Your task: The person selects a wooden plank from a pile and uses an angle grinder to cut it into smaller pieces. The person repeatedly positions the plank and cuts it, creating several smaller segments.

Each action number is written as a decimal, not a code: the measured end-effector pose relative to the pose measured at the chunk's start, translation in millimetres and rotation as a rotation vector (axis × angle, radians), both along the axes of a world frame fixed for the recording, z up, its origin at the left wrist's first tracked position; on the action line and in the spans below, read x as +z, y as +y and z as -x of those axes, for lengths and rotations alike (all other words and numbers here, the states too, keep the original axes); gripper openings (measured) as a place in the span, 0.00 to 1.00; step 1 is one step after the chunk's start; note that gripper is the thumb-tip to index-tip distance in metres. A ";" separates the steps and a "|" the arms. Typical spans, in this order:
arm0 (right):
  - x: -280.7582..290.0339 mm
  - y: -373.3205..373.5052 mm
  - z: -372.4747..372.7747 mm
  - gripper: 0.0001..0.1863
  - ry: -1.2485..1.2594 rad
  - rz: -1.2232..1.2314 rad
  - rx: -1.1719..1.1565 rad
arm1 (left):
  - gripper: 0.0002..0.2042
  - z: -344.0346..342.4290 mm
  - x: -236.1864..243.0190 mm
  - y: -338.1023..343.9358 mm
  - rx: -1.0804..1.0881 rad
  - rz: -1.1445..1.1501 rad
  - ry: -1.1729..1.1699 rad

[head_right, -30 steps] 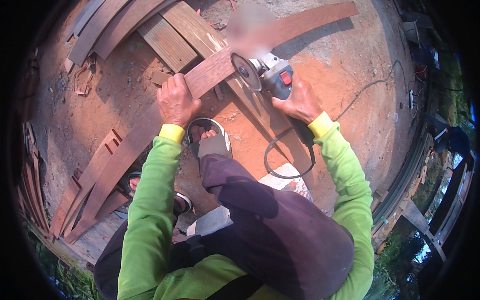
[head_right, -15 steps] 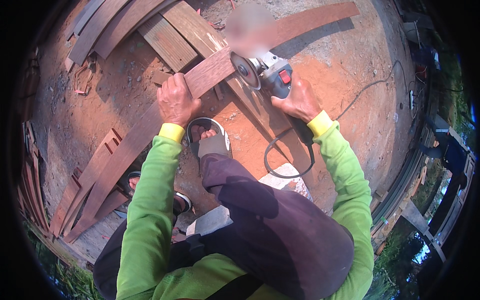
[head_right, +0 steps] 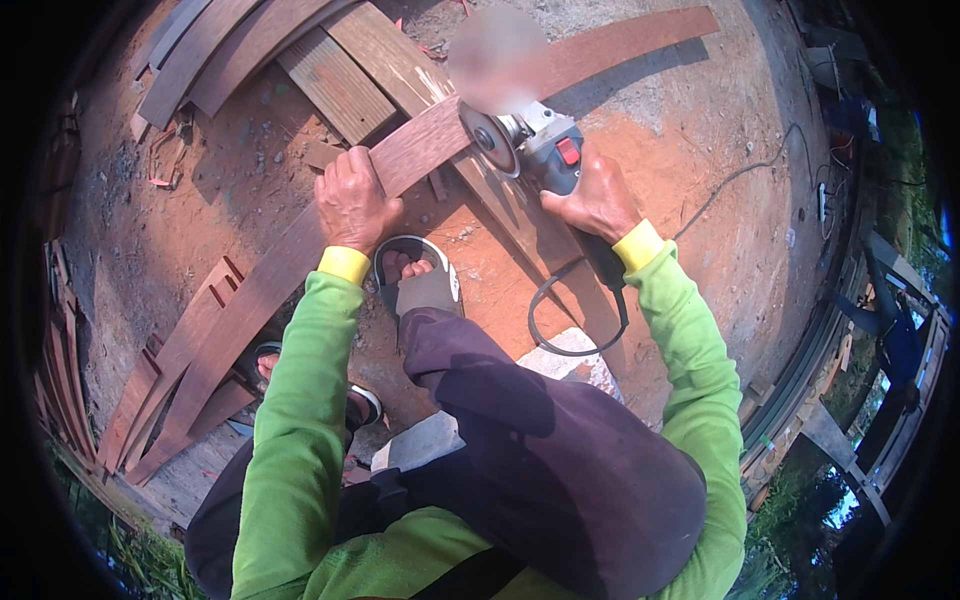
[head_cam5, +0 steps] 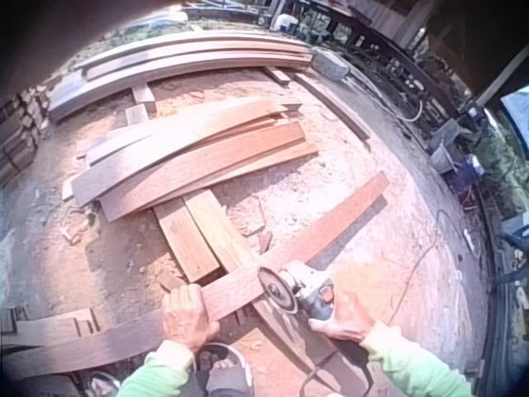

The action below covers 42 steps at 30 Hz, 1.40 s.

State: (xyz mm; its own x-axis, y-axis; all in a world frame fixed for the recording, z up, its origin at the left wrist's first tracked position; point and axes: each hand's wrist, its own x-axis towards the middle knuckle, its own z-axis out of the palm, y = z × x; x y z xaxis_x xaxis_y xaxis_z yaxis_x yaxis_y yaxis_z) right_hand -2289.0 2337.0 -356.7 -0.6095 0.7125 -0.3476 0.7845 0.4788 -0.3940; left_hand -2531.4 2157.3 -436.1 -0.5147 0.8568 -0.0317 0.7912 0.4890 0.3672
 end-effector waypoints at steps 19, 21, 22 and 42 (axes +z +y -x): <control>-3.5 3.6 2.5 0.32 0.043 -0.025 0.025 | 0.24 -0.2 -0.7 0.4 0.003 0.004 0.000; -0.9 3.0 4.7 0.32 0.036 -0.016 0.019 | 0.23 -0.4 -1.0 0.6 0.006 0.005 0.000; -0.4 3.1 5.2 0.32 0.032 -0.017 0.019 | 0.23 -0.3 -0.9 0.6 0.007 0.004 -0.002; -1.3 4.6 10.1 0.31 0.043 -0.015 0.014 | 0.22 -0.3 -0.2 0.2 0.006 -0.015 0.011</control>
